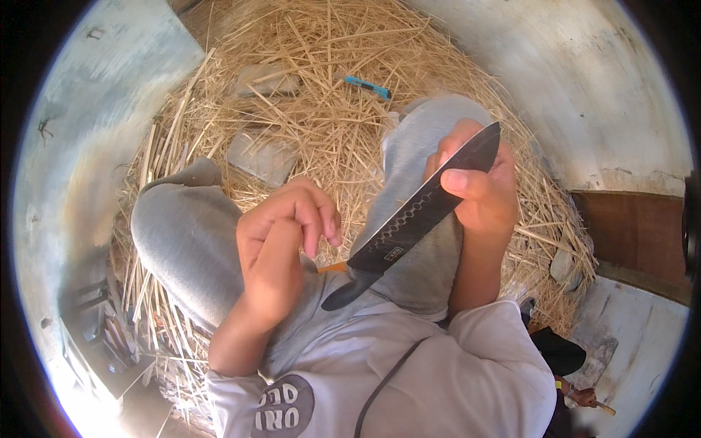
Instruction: The person sits on a bed of straw and uses a large knife to split long bamboo stalks into thin strips. They hold the stalks with one hand and strike them with the knife to separate the fibers, occasionally inspecting the blade.
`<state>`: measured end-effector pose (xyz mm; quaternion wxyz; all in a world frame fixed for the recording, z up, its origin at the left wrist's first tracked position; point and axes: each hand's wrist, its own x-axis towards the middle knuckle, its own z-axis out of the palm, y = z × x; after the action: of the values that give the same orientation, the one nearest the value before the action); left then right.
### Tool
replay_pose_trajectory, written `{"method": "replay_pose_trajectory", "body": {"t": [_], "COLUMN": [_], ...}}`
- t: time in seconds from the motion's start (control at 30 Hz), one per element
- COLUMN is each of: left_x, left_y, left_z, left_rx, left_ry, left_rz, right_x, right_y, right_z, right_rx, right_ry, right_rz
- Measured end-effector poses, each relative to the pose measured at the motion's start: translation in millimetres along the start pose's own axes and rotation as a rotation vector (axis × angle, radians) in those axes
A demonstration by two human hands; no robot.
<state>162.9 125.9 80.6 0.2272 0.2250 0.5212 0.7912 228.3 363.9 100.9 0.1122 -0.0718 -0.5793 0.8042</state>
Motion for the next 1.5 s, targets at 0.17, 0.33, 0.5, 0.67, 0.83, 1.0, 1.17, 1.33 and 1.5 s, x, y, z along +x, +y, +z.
{"method": "replay_pose_trajectory", "body": {"t": [0.17,0.33,0.5,0.67,0.83,1.0,1.17,1.33,1.5], "left_x": [2,4,6,10,10,10,10,10,8], "left_y": [7,13,4,4,7,11,14,12,11], "left_z": [1,19,17,14,9,10,12,9,7], "left_rx": [0.086,0.132,0.296,0.308,0.28,0.194,0.117,0.158,0.206], "left_ry": [-0.002,0.051,-0.129,-0.168,-0.117,-0.077,0.065,0.049,0.03], "left_rz": [-0.031,-0.312,-0.204,-0.225,-0.232,-0.31,-0.364,-0.328,-0.326], "right_x": [1,0,-1,-2,-3,-2,-3,-4,-3], "right_y": [3,2,0,1,-1,-2,-1,0,0], "right_z": [-6,-6,-4,-7,-2,-1,-7,-6,-7], "right_rx": [-0.002,0.016,0.003,-0.029,-0.116,-0.072,-0.087,-0.058,-0.032], "right_ry": [-0.048,-0.05,-0.053,-0.111,-0.115,-0.113,-0.099,-0.079,-0.084], "right_rz": [-0.029,-0.011,-0.026,-0.048,-0.078,-0.07,-0.077,-0.082,-0.066]}}
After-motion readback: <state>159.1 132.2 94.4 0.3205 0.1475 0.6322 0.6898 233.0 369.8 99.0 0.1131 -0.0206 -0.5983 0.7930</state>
